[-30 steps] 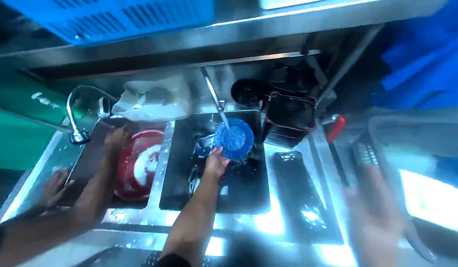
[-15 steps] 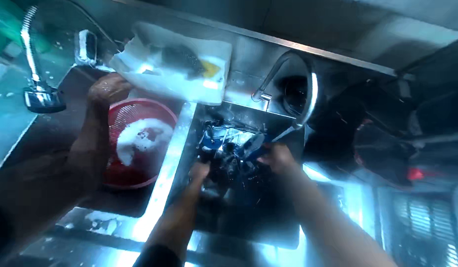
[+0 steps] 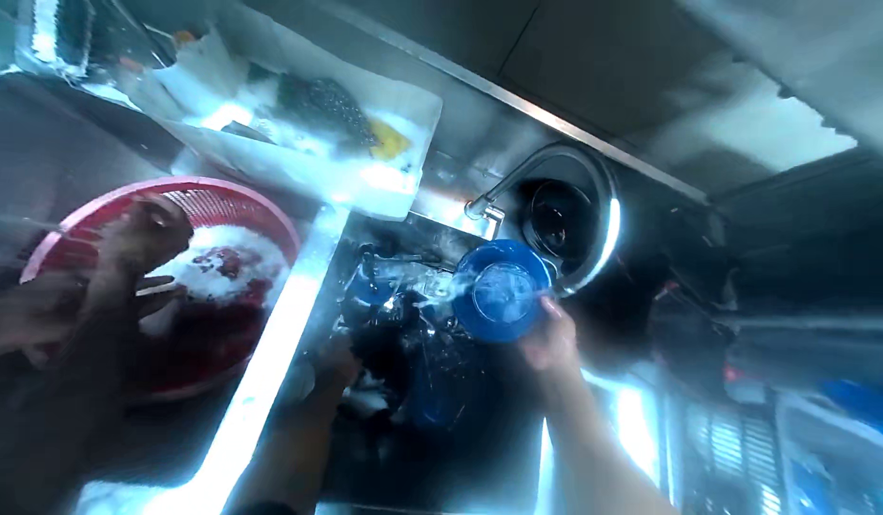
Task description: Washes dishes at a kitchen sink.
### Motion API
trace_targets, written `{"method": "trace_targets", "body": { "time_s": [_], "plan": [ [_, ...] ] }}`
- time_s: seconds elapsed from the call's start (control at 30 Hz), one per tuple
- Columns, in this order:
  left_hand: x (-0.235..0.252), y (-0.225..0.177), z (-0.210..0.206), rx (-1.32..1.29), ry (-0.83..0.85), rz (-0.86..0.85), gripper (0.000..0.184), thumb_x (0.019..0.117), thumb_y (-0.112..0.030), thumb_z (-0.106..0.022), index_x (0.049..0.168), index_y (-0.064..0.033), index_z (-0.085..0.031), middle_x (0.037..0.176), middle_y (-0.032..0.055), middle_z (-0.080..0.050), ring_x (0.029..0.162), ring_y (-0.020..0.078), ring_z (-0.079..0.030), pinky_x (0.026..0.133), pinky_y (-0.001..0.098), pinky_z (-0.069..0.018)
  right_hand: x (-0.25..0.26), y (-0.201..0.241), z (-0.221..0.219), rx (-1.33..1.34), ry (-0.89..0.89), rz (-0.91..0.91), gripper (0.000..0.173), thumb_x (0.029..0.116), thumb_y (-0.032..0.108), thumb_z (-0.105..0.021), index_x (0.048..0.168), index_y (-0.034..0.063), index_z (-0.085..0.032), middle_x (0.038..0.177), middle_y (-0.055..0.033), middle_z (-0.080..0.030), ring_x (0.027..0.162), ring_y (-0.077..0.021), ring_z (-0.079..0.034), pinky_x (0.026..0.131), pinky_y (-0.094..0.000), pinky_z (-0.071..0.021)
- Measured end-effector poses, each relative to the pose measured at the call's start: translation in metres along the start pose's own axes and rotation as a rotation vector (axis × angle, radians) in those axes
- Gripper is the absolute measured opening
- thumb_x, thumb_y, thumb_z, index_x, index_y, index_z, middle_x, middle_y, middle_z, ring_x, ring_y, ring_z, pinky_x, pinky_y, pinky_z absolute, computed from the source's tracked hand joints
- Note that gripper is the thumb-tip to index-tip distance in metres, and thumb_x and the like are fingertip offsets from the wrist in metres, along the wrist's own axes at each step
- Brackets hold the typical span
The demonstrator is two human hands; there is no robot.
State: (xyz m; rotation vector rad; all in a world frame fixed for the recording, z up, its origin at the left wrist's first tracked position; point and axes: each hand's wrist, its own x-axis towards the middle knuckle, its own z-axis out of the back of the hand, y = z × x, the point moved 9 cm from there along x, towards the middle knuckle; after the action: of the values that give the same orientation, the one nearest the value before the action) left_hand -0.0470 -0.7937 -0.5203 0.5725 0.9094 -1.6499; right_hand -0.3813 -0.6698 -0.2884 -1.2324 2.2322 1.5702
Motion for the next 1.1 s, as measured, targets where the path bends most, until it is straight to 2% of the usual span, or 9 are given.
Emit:
{"method": "trace_targets", "body": {
  "time_s": [0.07, 0.13, 0.37, 0.43, 0.53, 0.67, 0.8, 0.97, 1.1],
  "plan": [
    [-0.002, -0.001, 0.004, -0.025, -0.049, -0.035, 0.077, 0.0874, -0.027, -0.077, 0.154, -0.0065, -0.043, 0.160, 0.0242, -0.037, 0.148, 0.0439, -0.034, 0.120, 0.0596, -0.0278, -0.001, -0.007, 0.003, 0.083, 0.009, -0.019, 0.029, 0.1010, 0.032, -0.048, 0.119, 0.0134, -0.062, 0.109, -0.0118, -0.071, 0.099, -0.0266, -0.071, 0.080, -0.0520, -0.0603],
    [0.001, 0.002, 0.004, -0.117, -0.062, -0.063, 0.084, 0.0844, -0.022, -0.080, 0.156, -0.0047, -0.040, 0.156, 0.0235, -0.045, 0.144, 0.0417, -0.043, 0.118, 0.0588, -0.0353, -0.002, -0.011, 0.007, 0.117, 0.013, -0.042, 0.037, 0.1055, 0.040, -0.042, 0.124, 0.0146, -0.062, 0.113, -0.0118, -0.071, 0.103, -0.0274, -0.070, 0.082, -0.0534, -0.0599],
    [0.008, -0.006, -0.006, -0.153, 0.251, -0.061, 0.057, 0.0937, -0.036, -0.075, 0.138, -0.0020, -0.061, 0.135, 0.0250, -0.063, 0.129, 0.0406, -0.059, 0.110, 0.0600, -0.0437, -0.001, -0.014, -0.010, 0.219, -0.128, -0.036, 0.043, 0.1037, 0.054, -0.041, 0.115, 0.0177, -0.061, 0.101, -0.0053, -0.069, 0.094, -0.0211, -0.069, 0.079, -0.0470, -0.0592],
    [-0.008, -0.026, -0.006, -0.150, 0.325, -0.118, 0.056, 0.0977, -0.039, -0.069, 0.136, 0.0013, -0.060, 0.135, 0.0264, -0.061, 0.128, 0.0410, -0.058, 0.109, 0.0603, -0.0436, 0.005, -0.006, -0.020, 0.082, -0.157, -0.032, 0.030, 0.1057, 0.040, -0.046, 0.112, 0.0146, -0.058, 0.094, -0.0053, -0.065, 0.083, -0.0191, -0.066, 0.072, -0.0418, -0.0583],
    [-0.045, -0.076, 0.011, -0.104, 0.256, -0.188, 0.053, 0.1013, -0.039, -0.061, 0.131, 0.0043, -0.062, 0.136, 0.0281, -0.060, 0.131, 0.0418, -0.056, 0.110, 0.0618, -0.0427, 0.009, 0.013, -0.035, -0.393, -0.057, 0.029, 0.029, 0.1019, 0.021, -0.061, 0.128, 0.0082, -0.058, 0.105, -0.0095, -0.068, 0.088, -0.0199, -0.067, 0.074, -0.0403, -0.0590],
    [-0.095, -0.138, 0.060, -0.133, -0.024, -0.164, 0.043, 0.1055, -0.037, -0.052, 0.118, -0.0011, -0.070, 0.120, 0.0237, -0.069, 0.119, 0.0397, -0.064, 0.103, 0.0613, -0.0480, -0.035, 0.041, -0.042, -0.872, -0.021, 0.122, 0.021, 0.1023, 0.025, -0.061, 0.116, 0.0104, -0.066, 0.088, -0.0090, -0.065, 0.069, -0.0185, -0.060, 0.058, -0.0378, -0.0502],
    [-0.113, -0.159, 0.075, -0.675, -0.247, -0.108, 0.039, 0.1049, -0.033, -0.059, 0.113, 0.0036, -0.071, 0.113, 0.0256, -0.070, 0.110, 0.0385, -0.066, 0.098, 0.0593, -0.0496, -0.064, 0.058, -0.027, -0.608, 0.038, 0.138, 0.030, 0.1047, 0.016, -0.055, 0.133, 0.0091, -0.061, 0.109, -0.0116, -0.069, 0.088, -0.0198, -0.066, 0.072, -0.0389, -0.0557],
    [-0.130, -0.196, 0.022, -1.540, -0.139, 0.006, 0.042, 0.1077, -0.021, -0.054, 0.143, 0.0012, -0.047, 0.136, 0.0232, -0.059, 0.116, 0.0332, -0.063, 0.092, 0.0484, -0.0560, -0.106, 0.088, 0.004, -0.662, 0.107, 0.186, 0.020, 0.1025, 0.008, -0.058, 0.120, 0.0021, -0.067, 0.101, -0.0127, -0.072, 0.087, -0.0201, -0.069, 0.076, -0.0397, -0.0573],
    [-0.139, -0.226, -0.021, -1.665, -0.035, -0.022, 0.046, 0.1072, -0.029, -0.053, 0.145, -0.0035, -0.046, 0.132, 0.0189, -0.060, 0.107, 0.0261, -0.064, 0.088, 0.0412, -0.0567, -0.177, 0.147, 0.061, -0.741, 0.142, 0.420, 0.016, 0.1001, 0.010, -0.060, 0.110, 0.0017, -0.070, 0.094, -0.0104, -0.073, 0.088, -0.0175, -0.071, 0.082, -0.0395, -0.0601]
  ]
}}
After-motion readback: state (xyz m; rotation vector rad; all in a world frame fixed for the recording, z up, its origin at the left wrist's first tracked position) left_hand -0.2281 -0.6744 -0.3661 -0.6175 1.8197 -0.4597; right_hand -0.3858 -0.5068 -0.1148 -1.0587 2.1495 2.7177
